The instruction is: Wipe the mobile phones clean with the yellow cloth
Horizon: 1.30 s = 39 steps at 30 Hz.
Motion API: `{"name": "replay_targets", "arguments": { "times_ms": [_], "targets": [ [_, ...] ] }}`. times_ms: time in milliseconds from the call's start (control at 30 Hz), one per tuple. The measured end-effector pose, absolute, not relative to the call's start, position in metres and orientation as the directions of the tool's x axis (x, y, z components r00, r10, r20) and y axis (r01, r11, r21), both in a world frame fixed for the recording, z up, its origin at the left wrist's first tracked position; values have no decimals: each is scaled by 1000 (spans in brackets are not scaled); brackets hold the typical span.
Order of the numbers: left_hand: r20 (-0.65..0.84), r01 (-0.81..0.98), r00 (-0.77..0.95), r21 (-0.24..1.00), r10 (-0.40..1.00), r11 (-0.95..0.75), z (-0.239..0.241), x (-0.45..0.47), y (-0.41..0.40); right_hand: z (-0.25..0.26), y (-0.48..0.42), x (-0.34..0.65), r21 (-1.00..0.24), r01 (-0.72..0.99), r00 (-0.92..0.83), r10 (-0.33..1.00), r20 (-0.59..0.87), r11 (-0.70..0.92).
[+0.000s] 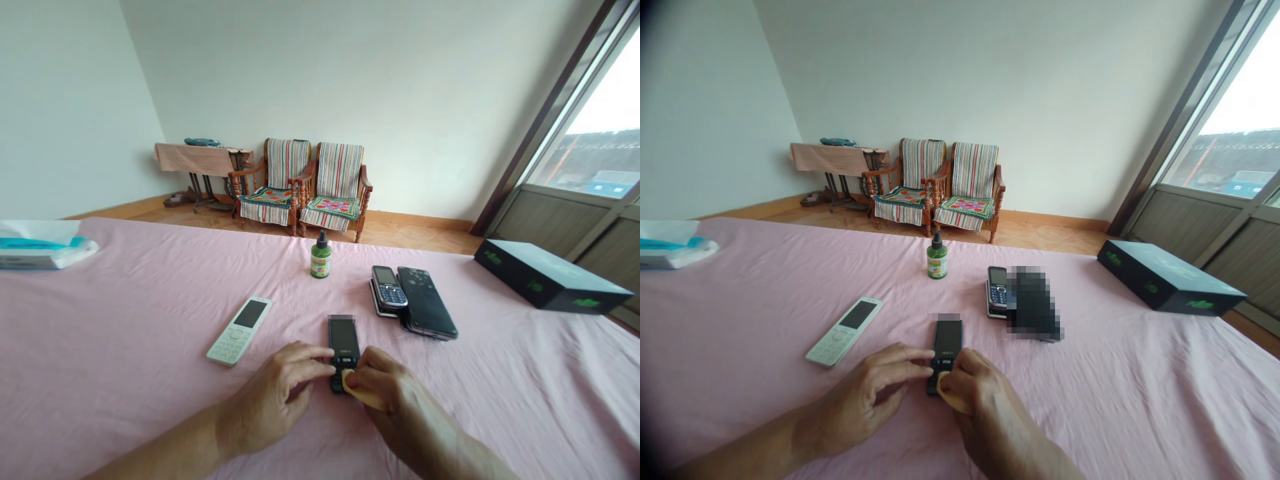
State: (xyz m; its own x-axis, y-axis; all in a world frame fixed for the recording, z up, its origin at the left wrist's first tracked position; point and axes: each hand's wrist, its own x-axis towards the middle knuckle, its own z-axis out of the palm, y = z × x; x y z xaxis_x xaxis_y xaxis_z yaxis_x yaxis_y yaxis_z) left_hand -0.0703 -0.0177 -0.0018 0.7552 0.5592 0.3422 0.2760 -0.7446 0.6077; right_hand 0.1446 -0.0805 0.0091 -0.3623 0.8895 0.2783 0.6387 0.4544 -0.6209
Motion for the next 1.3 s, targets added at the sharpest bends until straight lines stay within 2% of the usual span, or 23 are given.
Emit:
{"name": "replay_targets", "arguments": {
  "times_ms": [67,200,267,467,700,833,933,1100,1300],
  "targets": [
    [341,276,757,605,557,-747,-1,-71,-18,11,-79,150,-657,616,-327,900,288,434],
    [349,271,755,605,556,-748,-1,-72,-19,7,-72,167,-731,606,-113,944,311,314],
    [352,270,754,603,554,-750,-1,-72,-19,4,-69,172,-751,600,-68,953,294,274],
    [359,282,753,582,552,-763,-5,-74,-18,-1,-67,175,-792,573,-82,976,203,212],
    [327,319,764,558,556,-766,-4,-75,-21,-2,-65,180,-840,512,-24,981,194,179],
    [321,327,779,526,539,-785,-2,-75,-22,4,-69,176,-878,451,-63,987,147,160],
    [324,316,799,490,507,-812,1,-74,-24,7,-73,172,-870,470,-78,989,125,147],
    [235,362,841,425,487,-830,6,-69,-29,9,-76,167,-826,545,-106,989,100,142],
    [159,410,861,341,482,-846,8,-65,-31,1,-75,169,-831,526,-112,983,142,180]
  ]
}}
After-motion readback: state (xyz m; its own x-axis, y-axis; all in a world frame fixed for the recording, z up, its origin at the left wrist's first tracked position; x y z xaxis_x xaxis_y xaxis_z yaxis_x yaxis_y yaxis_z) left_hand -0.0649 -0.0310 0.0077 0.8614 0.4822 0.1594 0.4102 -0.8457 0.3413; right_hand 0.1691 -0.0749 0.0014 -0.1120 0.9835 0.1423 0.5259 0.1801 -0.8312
